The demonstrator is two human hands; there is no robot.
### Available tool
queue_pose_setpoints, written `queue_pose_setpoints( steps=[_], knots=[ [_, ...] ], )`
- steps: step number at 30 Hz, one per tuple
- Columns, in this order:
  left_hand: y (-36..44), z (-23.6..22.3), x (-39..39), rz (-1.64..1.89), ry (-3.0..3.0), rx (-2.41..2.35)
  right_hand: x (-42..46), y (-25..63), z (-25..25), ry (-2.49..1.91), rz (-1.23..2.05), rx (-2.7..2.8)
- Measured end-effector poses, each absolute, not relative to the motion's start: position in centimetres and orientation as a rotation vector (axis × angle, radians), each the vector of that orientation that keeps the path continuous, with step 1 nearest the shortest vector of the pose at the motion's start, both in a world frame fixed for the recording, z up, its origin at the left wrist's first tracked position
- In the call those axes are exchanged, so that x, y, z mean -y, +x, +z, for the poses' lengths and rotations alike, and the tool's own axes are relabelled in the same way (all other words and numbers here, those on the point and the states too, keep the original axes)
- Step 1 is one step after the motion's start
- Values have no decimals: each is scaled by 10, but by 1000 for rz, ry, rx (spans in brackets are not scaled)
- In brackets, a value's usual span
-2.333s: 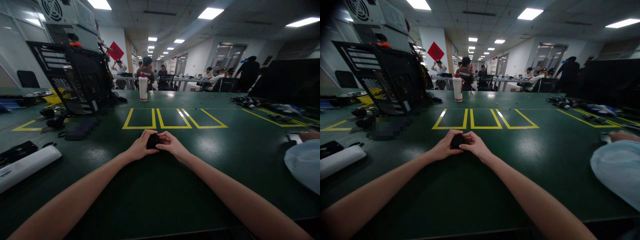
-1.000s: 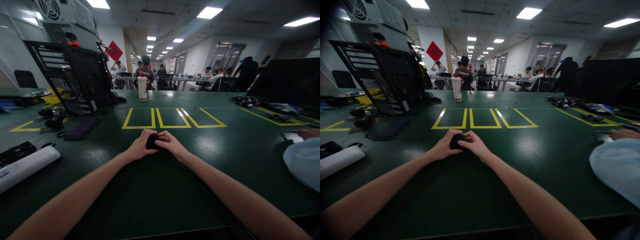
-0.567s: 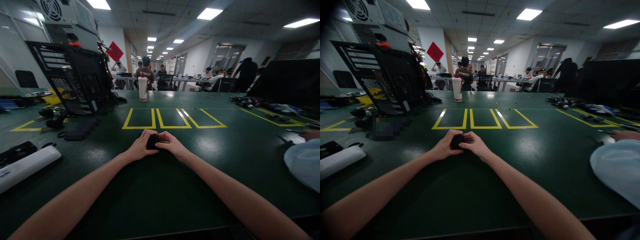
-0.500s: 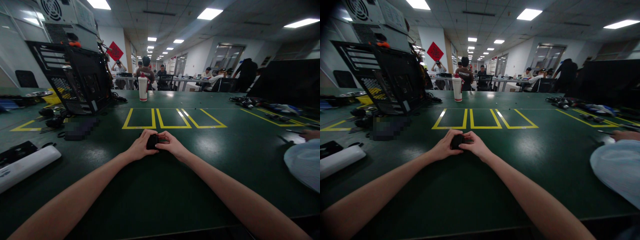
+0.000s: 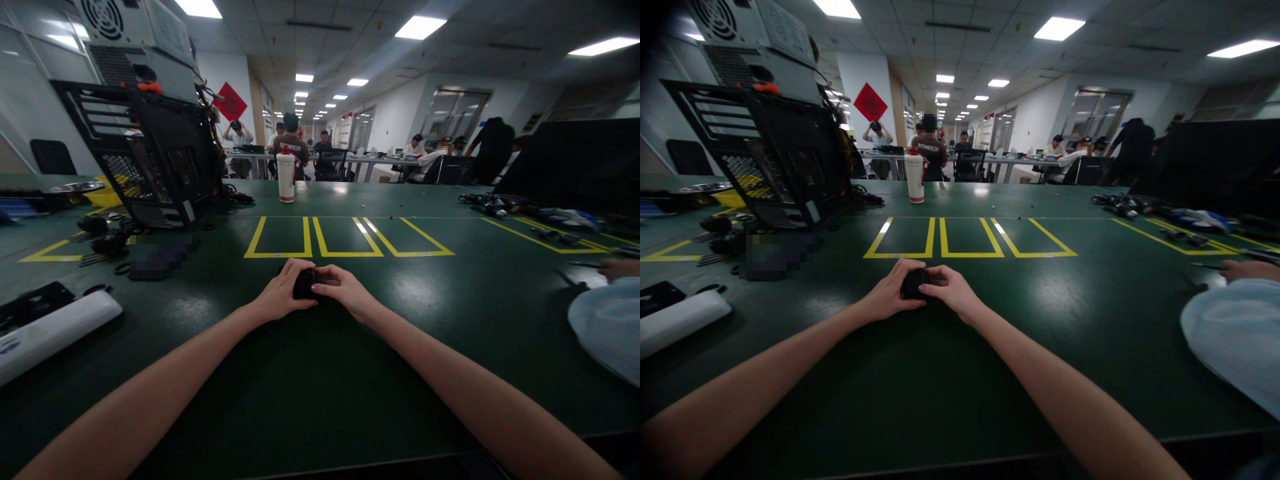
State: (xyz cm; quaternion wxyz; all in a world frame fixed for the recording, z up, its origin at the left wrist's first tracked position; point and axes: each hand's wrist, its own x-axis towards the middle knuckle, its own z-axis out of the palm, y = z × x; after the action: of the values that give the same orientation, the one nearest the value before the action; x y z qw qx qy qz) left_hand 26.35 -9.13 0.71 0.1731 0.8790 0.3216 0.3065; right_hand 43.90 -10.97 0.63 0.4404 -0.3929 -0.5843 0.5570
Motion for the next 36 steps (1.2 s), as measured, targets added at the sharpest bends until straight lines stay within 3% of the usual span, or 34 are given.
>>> queue_pose_setpoints(
  steps=[36],
  knots=[
    [264,7,91,887,2490,-898,113,436,6,-1003,1317,1435]
  ],
)
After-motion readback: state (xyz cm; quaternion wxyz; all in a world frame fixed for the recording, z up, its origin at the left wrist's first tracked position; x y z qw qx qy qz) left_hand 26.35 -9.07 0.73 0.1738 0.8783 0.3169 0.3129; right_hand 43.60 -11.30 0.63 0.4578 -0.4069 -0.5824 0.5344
